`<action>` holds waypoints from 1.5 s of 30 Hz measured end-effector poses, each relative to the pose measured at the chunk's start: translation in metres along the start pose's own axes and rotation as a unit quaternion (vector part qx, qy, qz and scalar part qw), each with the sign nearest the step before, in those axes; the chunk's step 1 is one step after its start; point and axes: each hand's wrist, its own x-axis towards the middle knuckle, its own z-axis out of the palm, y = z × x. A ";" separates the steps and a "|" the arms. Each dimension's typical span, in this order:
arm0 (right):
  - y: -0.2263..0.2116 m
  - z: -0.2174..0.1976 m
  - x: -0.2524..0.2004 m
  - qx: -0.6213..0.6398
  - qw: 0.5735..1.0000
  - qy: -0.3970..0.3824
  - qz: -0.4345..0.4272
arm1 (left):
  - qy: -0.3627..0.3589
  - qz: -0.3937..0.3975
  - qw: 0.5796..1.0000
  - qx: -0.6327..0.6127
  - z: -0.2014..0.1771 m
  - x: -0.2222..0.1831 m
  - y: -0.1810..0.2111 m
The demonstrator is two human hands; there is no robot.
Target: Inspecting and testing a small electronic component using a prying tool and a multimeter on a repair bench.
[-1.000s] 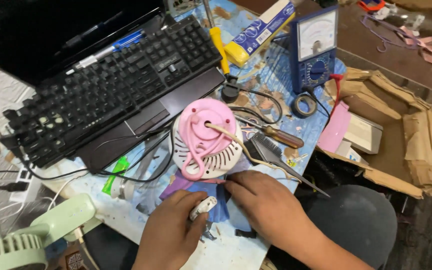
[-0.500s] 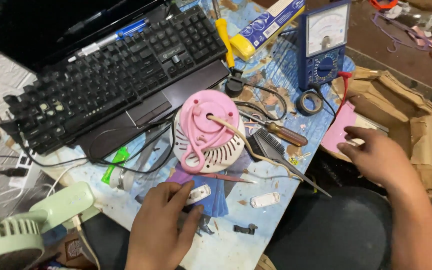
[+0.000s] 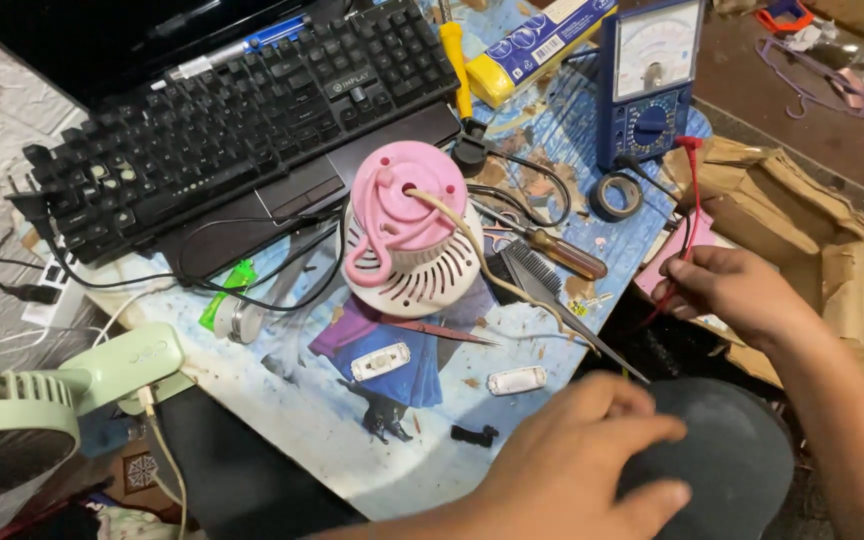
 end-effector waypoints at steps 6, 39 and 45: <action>-0.020 -0.009 -0.039 0.136 0.988 -0.065 -0.023 | 0.011 -0.060 0.991 0.121 0.018 0.090 0.008; 0.000 0.001 -0.088 -0.247 0.969 -0.004 0.010 | -0.206 -0.042 0.851 0.480 0.047 0.156 -0.028; 0.072 0.001 -0.062 -0.351 0.936 -0.029 0.004 | -0.184 0.004 0.819 0.544 0.059 0.161 -0.045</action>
